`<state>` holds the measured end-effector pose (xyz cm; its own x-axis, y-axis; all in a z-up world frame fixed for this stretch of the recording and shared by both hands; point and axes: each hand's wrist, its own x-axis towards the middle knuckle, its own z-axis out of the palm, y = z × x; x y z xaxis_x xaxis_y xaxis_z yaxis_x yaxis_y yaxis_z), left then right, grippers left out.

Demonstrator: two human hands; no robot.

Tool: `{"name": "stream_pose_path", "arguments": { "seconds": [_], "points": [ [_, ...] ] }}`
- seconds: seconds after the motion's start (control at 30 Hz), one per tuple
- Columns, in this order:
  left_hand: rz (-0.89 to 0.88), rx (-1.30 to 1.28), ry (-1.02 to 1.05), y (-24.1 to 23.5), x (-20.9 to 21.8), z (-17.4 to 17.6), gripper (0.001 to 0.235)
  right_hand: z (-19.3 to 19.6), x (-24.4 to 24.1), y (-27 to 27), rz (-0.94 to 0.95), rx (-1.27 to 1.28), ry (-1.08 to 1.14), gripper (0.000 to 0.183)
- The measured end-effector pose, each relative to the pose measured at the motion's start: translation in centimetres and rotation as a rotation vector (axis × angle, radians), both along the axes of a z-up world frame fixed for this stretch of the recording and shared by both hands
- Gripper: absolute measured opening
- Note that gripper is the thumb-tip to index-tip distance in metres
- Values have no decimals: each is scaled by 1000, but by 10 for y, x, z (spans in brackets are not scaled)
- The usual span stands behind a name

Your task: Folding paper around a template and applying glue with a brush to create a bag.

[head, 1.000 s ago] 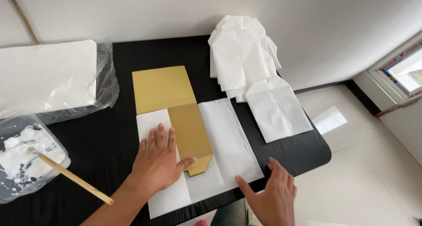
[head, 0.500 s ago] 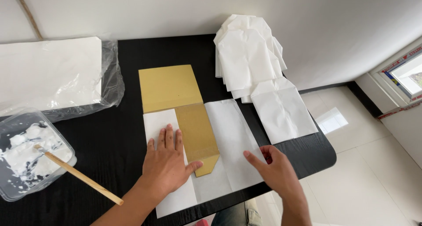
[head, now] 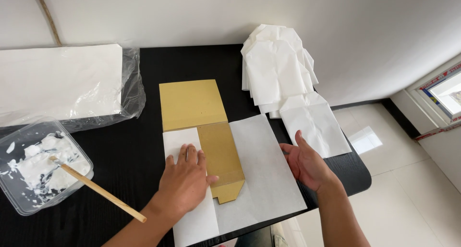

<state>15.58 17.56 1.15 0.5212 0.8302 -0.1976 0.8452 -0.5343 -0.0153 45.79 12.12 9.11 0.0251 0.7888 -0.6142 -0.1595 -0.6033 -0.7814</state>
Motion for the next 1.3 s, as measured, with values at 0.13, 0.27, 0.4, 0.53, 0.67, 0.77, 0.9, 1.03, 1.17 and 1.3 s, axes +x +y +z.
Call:
{"name": "stream_pose_path", "arguments": {
  "seconds": [0.13, 0.27, 0.4, 0.53, 0.67, 0.77, 0.9, 1.03, 1.17, 1.3],
  "points": [
    [-53, -200, -10, 7, -12, 21, 68, -10, 3, 14, 4, -6, 165, 97],
    [-71, -18, -49, -2, -19, 4, 78, 2, -16, 11, -92, -35, 222, 93],
    [-77, -22, -197, 1, -31, 3, 81, 31, -48, 12, -218, -35, 234, 92],
    [-108, 28, -326, 7, -37, -8, 80, -69, -4, 20, -303, 99, 418, 85],
    [-141, 26, -335, 16, -39, -9, 90, -48, -47, 22, -445, 57, 222, 76],
    [-179, 99, -378, 22, -42, -15, 86, -38, -69, 28, -502, 10, 120, 74],
    [-192, 54, -430, 29, -44, -14, 72, -32, -87, 36, -634, -105, -115, 74],
    [-233, 42, -445, 33, -46, -14, 65, 2, -118, 32, -454, -69, -425, 78],
    [-232, 119, -457, 34, -41, -21, 65, -10, -128, 39, -84, 38, -760, 99],
    [-185, 204, -453, 31, -36, -25, 66, -30, -138, 39, 0, 440, -360, 87]
  ]
}}
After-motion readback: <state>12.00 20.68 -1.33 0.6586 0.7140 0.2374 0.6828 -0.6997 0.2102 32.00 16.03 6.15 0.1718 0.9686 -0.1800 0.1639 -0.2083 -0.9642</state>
